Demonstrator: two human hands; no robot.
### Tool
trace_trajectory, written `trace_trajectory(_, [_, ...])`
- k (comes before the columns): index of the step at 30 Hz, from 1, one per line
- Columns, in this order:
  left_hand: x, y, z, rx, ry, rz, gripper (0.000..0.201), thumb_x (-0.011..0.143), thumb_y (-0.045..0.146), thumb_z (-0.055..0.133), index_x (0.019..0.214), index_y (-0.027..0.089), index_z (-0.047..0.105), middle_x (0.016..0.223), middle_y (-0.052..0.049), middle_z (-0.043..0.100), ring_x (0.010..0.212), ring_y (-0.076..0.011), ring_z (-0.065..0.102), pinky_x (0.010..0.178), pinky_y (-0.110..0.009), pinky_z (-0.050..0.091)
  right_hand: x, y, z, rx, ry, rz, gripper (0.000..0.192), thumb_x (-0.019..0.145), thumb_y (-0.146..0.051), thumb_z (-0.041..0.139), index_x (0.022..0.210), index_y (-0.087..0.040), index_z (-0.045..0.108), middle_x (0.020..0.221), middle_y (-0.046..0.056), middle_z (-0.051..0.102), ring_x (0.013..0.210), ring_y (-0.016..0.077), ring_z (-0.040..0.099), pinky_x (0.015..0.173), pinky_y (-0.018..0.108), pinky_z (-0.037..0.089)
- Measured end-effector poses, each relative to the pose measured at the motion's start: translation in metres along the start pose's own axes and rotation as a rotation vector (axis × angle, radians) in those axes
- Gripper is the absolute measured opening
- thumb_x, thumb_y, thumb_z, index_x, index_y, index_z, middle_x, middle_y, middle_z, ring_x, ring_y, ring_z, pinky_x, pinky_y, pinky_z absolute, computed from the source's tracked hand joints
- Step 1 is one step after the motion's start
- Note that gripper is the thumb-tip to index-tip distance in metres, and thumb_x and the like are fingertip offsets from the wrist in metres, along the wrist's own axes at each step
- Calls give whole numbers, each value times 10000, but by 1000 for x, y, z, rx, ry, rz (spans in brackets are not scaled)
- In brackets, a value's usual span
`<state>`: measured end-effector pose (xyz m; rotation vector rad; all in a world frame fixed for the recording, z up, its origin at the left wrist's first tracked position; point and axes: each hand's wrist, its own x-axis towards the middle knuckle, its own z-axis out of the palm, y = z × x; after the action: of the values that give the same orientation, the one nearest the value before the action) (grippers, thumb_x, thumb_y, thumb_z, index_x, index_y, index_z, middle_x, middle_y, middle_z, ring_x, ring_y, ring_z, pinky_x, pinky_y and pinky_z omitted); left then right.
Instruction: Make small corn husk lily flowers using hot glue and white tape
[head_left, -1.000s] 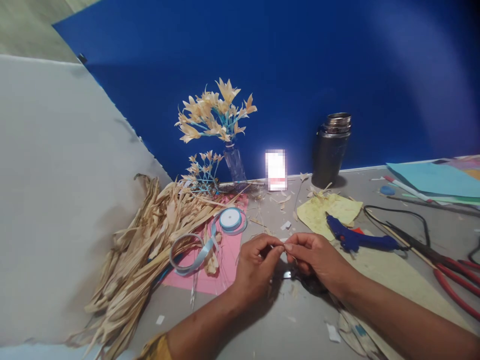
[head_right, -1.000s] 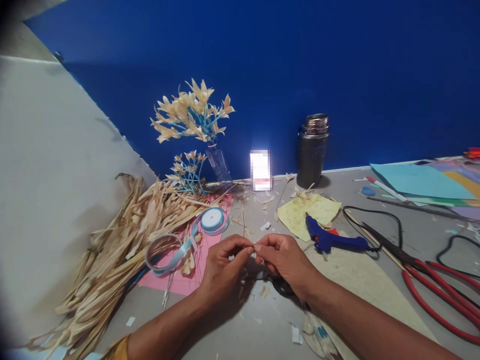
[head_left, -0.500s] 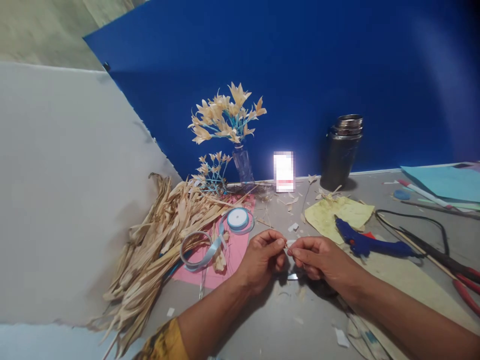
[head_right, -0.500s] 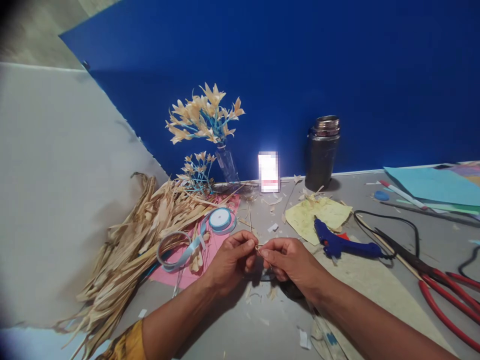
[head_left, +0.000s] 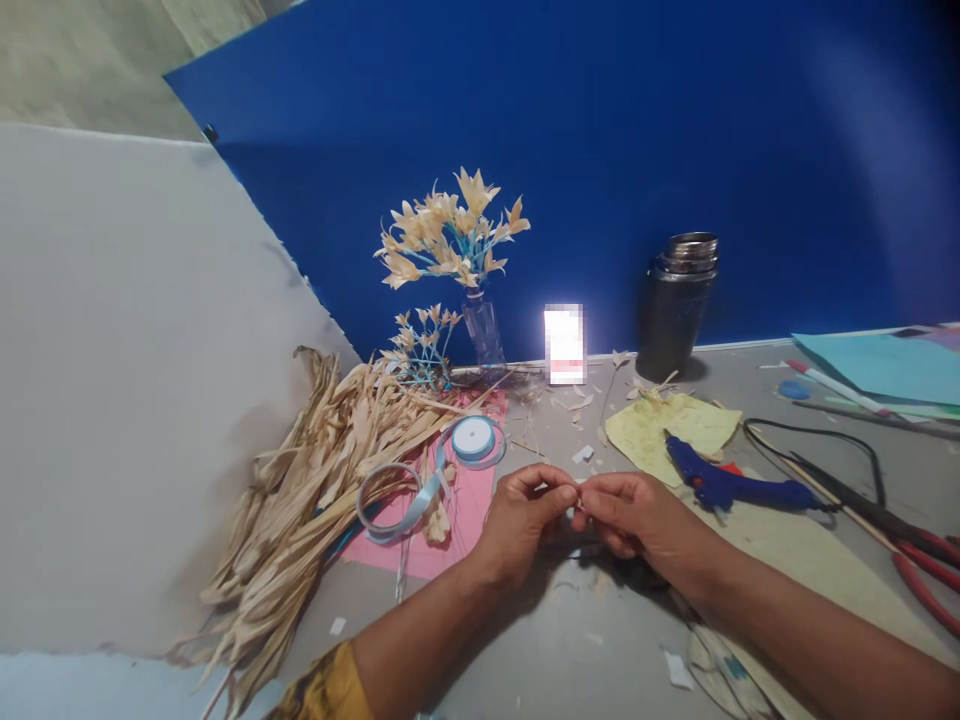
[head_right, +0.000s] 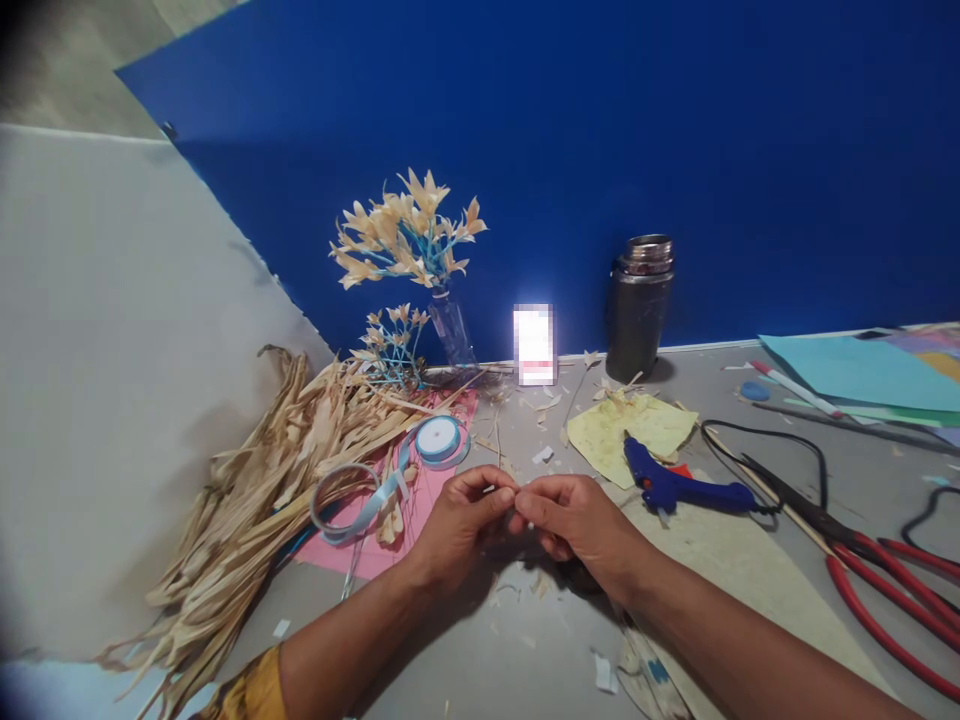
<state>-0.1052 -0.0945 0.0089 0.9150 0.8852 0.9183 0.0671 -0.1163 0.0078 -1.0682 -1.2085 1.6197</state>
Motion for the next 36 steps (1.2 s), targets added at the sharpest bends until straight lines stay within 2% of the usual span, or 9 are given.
trace_trajectory(5, [0, 0, 1, -6, 23, 38, 404, 604, 425, 939, 742, 158, 669, 499, 38, 546, 443, -64, 403, 472, -205, 304, 0, 2, 3, 14, 61, 30, 447, 712, -599, 822, 691, -178, 672, 583, -30, 572, 441, 66, 344, 438, 235, 208])
trace_trajectory(10, [-1, 0, 2, -40, 22, 56, 433, 593, 446, 946, 750, 174, 648, 511, 57, 516, 453, -68, 409, 474, -207, 315, -1, 0, 2, -19, 56, 32, 427, 745, -586, 798, 676, -187, 661, 503, -53, 507, 426, 72, 325, 434, 232, 203])
trace_trajectory(14, [-1, -1, 1, -64, -22, 64, 442, 637, 465, 928, 788, 185, 621, 476, 77, 471, 443, -68, 389, 480, -205, 304, -1, -4, 4, -26, 50, 52, 424, 748, -578, 788, 635, -198, 637, 440, -69, 441, 411, 75, 297, 419, 231, 183])
trace_trajectory(17, [0, -1, 1, -62, -59, 67, 421, 697, 476, 890, 819, 193, 604, 457, 76, 484, 429, -72, 387, 479, -203, 292, -2, -5, 4, -20, 64, 51, 419, 738, -567, 796, 637, -189, 646, 490, -47, 507, 423, 67, 325, 419, 225, 192])
trace_trajectory(22, [2, -1, 0, -58, -70, 100, 375, 765, 460, 841, 830, 199, 580, 456, 78, 500, 412, -71, 379, 474, -200, 286, 1, 0, -1, -35, 86, 5, 406, 680, -519, 850, 835, -158, 746, 648, 0, 651, 454, 61, 406, 442, 218, 246])
trace_trajectory(33, [2, 0, -1, -28, -39, 132, 364, 775, 458, 832, 837, 197, 586, 456, 83, 469, 412, -71, 366, 464, -197, 277, 4, -3, -1, -139, 124, -6, 281, 684, -440, 784, 698, -174, 696, 572, -10, 620, 436, 77, 399, 438, 233, 261])
trace_trajectory(36, [4, 1, -3, 4, 23, 173, 312, 807, 433, 795, 890, 192, 614, 639, 44, 590, 438, -58, 401, 465, -200, 303, 4, -4, -1, -221, 164, -34, 248, 712, -434, 729, 696, -190, 688, 581, -5, 627, 462, 106, 450, 470, 251, 322])
